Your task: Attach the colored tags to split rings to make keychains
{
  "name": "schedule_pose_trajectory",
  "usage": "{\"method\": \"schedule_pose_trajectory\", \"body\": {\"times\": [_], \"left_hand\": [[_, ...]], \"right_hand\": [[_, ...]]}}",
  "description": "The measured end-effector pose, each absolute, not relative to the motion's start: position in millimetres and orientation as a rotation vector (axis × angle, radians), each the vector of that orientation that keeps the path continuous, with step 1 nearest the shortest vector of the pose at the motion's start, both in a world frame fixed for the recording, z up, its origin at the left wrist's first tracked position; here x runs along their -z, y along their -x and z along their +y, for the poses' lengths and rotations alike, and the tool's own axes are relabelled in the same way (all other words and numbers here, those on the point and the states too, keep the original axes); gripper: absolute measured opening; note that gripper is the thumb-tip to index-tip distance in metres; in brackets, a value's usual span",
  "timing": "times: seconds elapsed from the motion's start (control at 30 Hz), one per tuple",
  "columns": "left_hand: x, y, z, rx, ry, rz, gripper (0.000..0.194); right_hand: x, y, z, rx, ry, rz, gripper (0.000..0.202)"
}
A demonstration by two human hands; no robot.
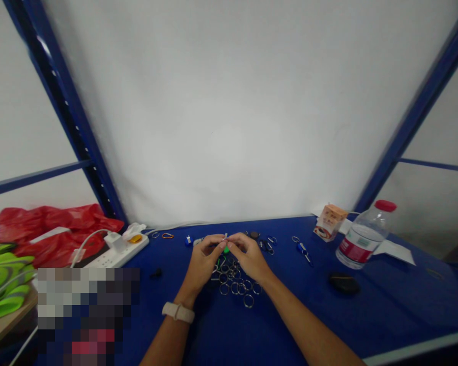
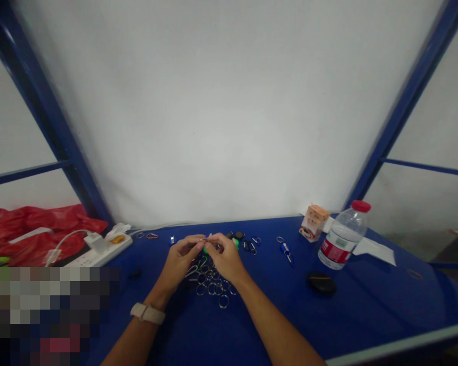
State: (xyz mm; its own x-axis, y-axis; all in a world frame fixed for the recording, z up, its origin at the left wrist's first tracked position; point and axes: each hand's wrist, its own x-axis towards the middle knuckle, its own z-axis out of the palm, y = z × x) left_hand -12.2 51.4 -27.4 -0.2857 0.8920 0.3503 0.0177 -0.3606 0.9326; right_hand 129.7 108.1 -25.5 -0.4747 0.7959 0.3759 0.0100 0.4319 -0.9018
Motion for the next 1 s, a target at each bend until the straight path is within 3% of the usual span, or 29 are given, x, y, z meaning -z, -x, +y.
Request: {"method": "schedule_pose_trajectory", "body": {"times": [0.17, 0.53, 0.67, 1.0], "left_hand": [[22.4, 14.1, 47.8, -1.72, -1.21, 1.167, 0.022], [25.5, 15.9, 49.2, -1.763, -1.238, 1.294, 0.023], [29.9, 19.0, 52.3, -1.84, -1.246, 1.43, 0.021], [34.1, 18.8, 47.2, -1.671, -1.751, 1.708, 0.008]], "right_hand": [[27.9, -128.1, 103.1, -1.22, 0.603, -1.857, 0.036], [26.4, -123.4, 97.4, -1.169, 0.593, -2.032, 0.02], [22.2, -126.1, 100.7, -1.207, 0.701, -1.974, 0.023], [11.8, -142.9, 118.8, -1.129, 0.726, -1.777, 0.032]]}}
